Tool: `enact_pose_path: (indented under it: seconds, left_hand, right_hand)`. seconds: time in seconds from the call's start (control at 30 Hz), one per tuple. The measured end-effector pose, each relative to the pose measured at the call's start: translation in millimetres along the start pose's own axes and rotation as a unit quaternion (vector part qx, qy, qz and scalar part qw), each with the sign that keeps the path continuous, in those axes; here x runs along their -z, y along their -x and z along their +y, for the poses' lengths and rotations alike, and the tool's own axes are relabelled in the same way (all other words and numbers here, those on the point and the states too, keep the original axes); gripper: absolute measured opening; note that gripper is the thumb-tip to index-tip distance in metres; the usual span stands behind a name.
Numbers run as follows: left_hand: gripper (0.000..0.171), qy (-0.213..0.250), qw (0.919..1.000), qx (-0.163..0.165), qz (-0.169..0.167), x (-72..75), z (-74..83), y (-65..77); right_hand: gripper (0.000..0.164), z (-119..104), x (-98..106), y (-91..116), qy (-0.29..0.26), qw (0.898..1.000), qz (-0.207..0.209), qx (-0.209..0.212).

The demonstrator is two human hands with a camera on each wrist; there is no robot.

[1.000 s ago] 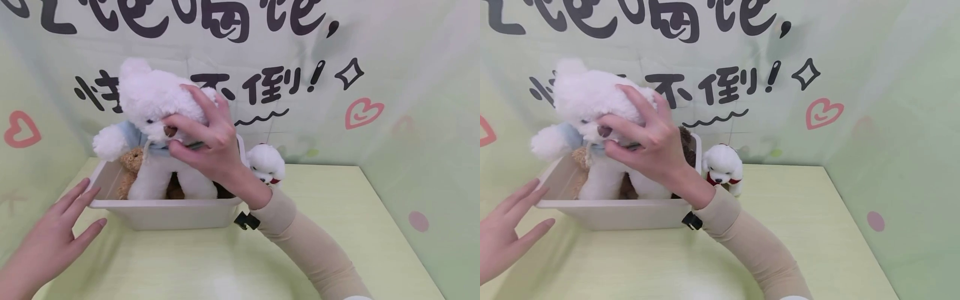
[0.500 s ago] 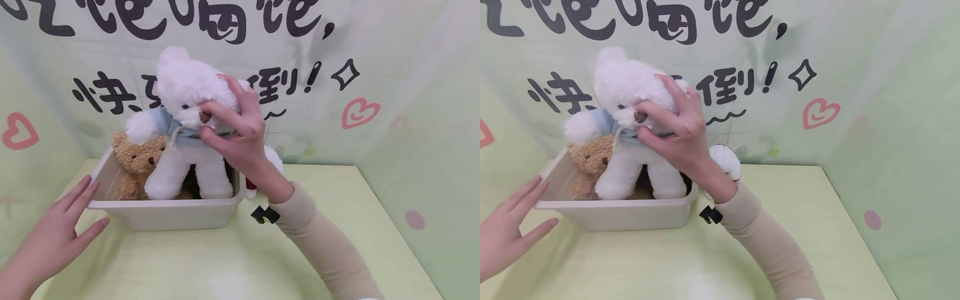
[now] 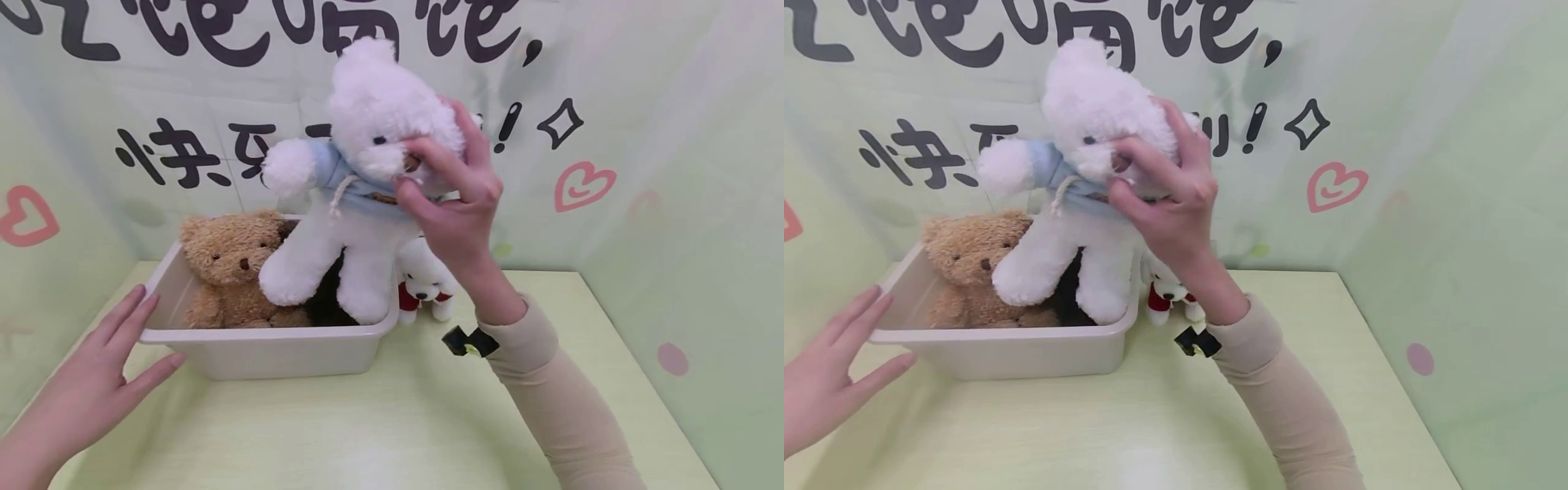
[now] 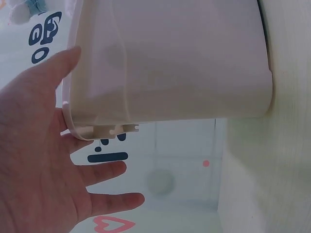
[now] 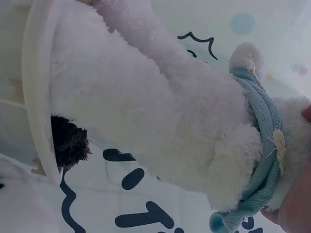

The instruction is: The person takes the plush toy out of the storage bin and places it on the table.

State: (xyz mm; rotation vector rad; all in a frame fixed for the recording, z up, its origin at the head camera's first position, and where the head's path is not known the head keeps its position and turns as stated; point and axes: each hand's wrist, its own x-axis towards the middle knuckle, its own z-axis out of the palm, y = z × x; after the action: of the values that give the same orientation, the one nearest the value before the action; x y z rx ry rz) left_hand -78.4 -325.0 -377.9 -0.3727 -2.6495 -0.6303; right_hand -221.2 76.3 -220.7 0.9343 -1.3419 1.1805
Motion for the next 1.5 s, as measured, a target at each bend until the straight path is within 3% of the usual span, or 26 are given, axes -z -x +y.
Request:
enact_pose_path:
  seconds: [0.27, 0.43, 0.6, 0.9, 1.07, 1.2, 1.33, 1.5]
  left_hand:
    - [0.067, 0.017, 0.9998, 0.001, 0.013, -2.3, 1.9, -3.9]
    - [0.066, 0.015, 0.9997, 0.019, 0.008, -3.0, 2.5, -6.0]
    - [0.063, 0.033, 0.9992, 0.017, 0.013, -4.4, 2.3, -8.9]
    - [0.061, 0.056, 0.9982, 0.019, 0.014, -7.7, 2.7, -12.7]
    - [0.063, 0.06, 0.9978, 0.027, 0.007, -6.3, 4.3, -16.9]
    - [0.065, 0.057, 0.9979, 0.031, 0.001, -5.6, 3.2, -18.3]
    - [0.067, 0.047, 0.9984, 0.032, -0.004, -6.7, -0.3, -16.8]
    - [0.068, 0.053, 0.9978, 0.038, -0.011, -6.4, -3.4, -15.0]
  right_hand:
    - [0.025, -1.5, 18.6, -8.0, -0.016, 0.999, 0.025, -0.024]
    - [0.027, -3.1, 26.5, -7.9, -0.029, 0.998, 0.042, -0.034]
    - [0.031, -7.3, 39.6, -13.6, -0.045, 0.994, 0.076, -0.059]
    - [0.039, -19.7, 79.8, -31.6, -0.003, 0.99, 0.11, -0.086]
    - [0.034, -17.7, 116.3, -35.3, 0.044, 0.985, 0.102, -0.131]
    - [0.03, -10.3, 141.3, -28.5, 0.075, 0.98, 0.074, -0.169]
    - [0.028, -2.6, 160.0, -15.4, 0.115, 0.976, 0.029, -0.185]
    - [0.028, 9.3, 178.2, -2.2, 0.123, 0.973, 0.001, -0.193]
